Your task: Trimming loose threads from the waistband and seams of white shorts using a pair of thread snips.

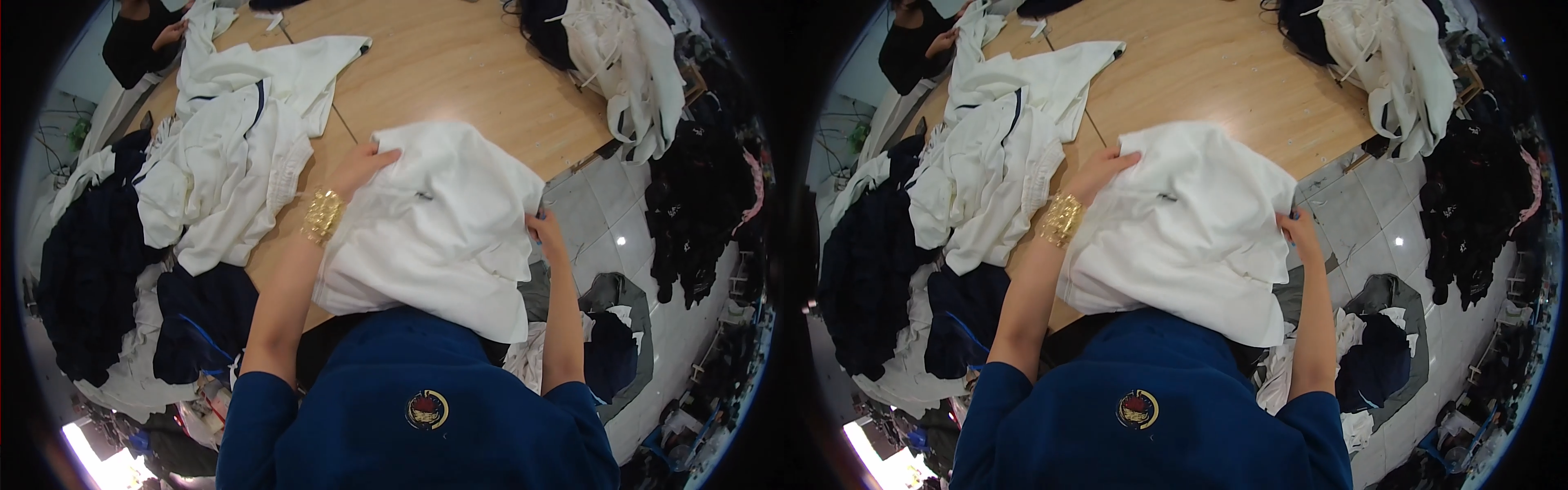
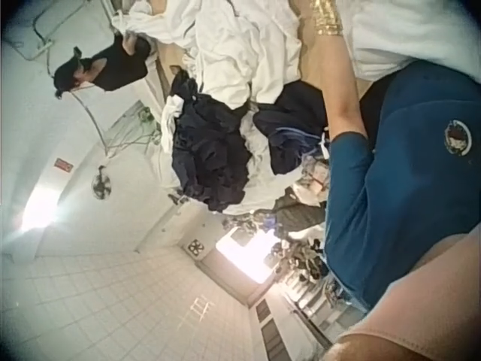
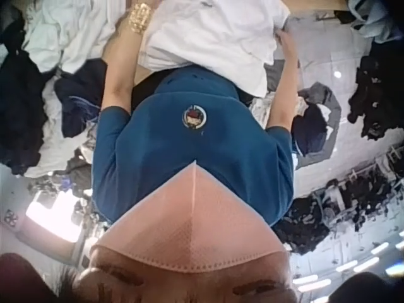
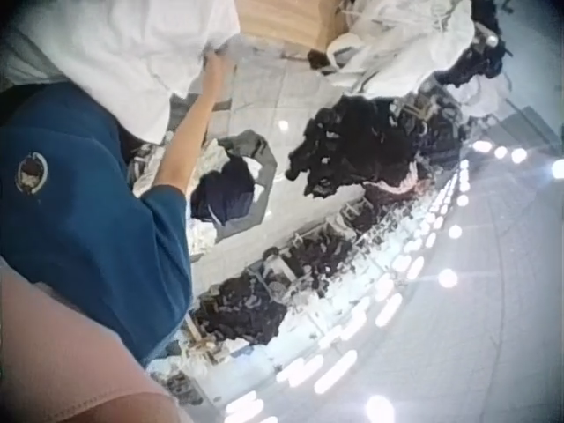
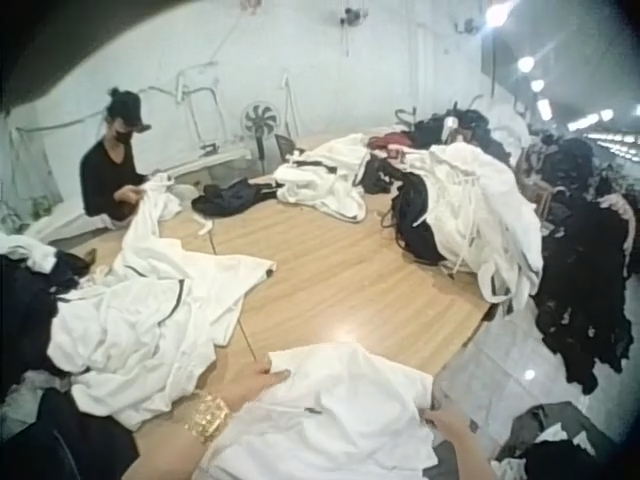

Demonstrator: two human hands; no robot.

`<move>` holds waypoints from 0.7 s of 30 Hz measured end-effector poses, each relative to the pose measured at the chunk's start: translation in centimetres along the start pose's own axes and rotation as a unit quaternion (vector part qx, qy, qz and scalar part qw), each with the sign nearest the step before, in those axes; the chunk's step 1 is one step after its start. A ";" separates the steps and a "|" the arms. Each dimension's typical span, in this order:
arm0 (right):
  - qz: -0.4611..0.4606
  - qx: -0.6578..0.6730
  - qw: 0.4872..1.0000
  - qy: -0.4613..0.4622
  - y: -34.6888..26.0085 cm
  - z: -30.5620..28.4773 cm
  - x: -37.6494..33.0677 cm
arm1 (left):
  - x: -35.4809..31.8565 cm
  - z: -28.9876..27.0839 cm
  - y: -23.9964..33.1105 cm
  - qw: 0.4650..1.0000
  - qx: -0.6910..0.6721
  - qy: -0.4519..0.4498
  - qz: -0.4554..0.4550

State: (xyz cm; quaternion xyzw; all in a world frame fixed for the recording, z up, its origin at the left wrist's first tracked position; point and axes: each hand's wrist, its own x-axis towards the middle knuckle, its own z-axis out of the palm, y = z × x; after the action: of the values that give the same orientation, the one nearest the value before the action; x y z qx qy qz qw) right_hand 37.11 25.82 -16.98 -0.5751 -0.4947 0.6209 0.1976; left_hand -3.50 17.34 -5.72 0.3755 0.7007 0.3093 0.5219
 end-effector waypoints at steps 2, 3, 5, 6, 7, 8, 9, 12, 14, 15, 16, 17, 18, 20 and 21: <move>-0.024 -0.077 0.997 0.007 -1.7 -2.0 -1.9 | -2.0 -1.7 -0.7 0.995 -0.087 -0.054 -0.007; -0.045 -0.156 0.987 0.008 -3.9 -2.9 -3.5 | -3.0 -2.7 -0.6 0.979 -0.176 -0.104 -0.019; -0.052 -0.135 0.988 0.055 -9.0 -4.0 -5.7 | -4.8 -4.4 0.6 0.969 -0.233 -0.079 0.025; -0.075 -0.141 0.984 0.083 -10.2 -5.3 -5.8 | -5.4 -4.5 1.8 0.954 -0.287 -0.068 0.058; -0.153 -0.135 0.969 0.137 -12.3 -5.2 -5.6 | -5.6 -4.6 4.4 0.957 -0.272 -0.018 0.096; -0.230 -0.130 0.947 0.185 -15.0 -4.9 -4.6 | -5.0 -5.3 7.1 0.956 -0.259 0.038 0.133; -0.279 -0.187 0.908 0.250 -18.3 -5.2 -3.6 | -4.0 -7.2 9.1 0.948 -0.260 0.017 0.181; -0.518 0.051 0.804 0.288 -29.1 -2.8 -5.1 | -4.6 -15.0 16.0 0.798 -0.295 -0.279 0.445; -0.551 0.071 0.757 0.344 -33.0 -3.8 -10.7 | -10.2 -12.6 22.1 0.785 -0.249 -0.123 0.553; -0.586 0.103 0.726 0.344 -34.1 -2.9 -12.5 | -10.9 -13.6 21.9 0.787 -0.244 -0.110 0.556; -0.605 0.080 0.727 0.314 -34.1 -3.2 -13.6 | -10.6 -14.7 21.7 0.702 -0.387 -0.331 0.497; -0.624 0.060 0.728 0.278 -33.9 -3.7 -13.9 | -10.8 -15.8 21.0 0.564 -0.499 -0.522 0.402; -0.601 0.060 0.745 0.282 -33.1 -3.8 -13.6 | -10.5 -15.9 19.3 0.579 -0.434 -0.468 0.507; -0.586 0.036 0.770 0.250 -29.9 -5.2 -12.3 | -11.9 -13.7 15.3 0.766 -0.339 -0.214 0.503; -0.573 0.021 0.782 0.245 -28.4 -3.7 -11.3 | -13.3 -12.5 12.5 0.873 -0.199 0.075 0.438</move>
State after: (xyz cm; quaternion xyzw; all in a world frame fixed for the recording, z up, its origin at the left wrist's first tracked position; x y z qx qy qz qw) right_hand 34.24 30.28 13.32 -0.3138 -0.6548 0.2416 0.6438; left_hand -10.72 12.15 14.54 0.5076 0.4252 0.6666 0.3423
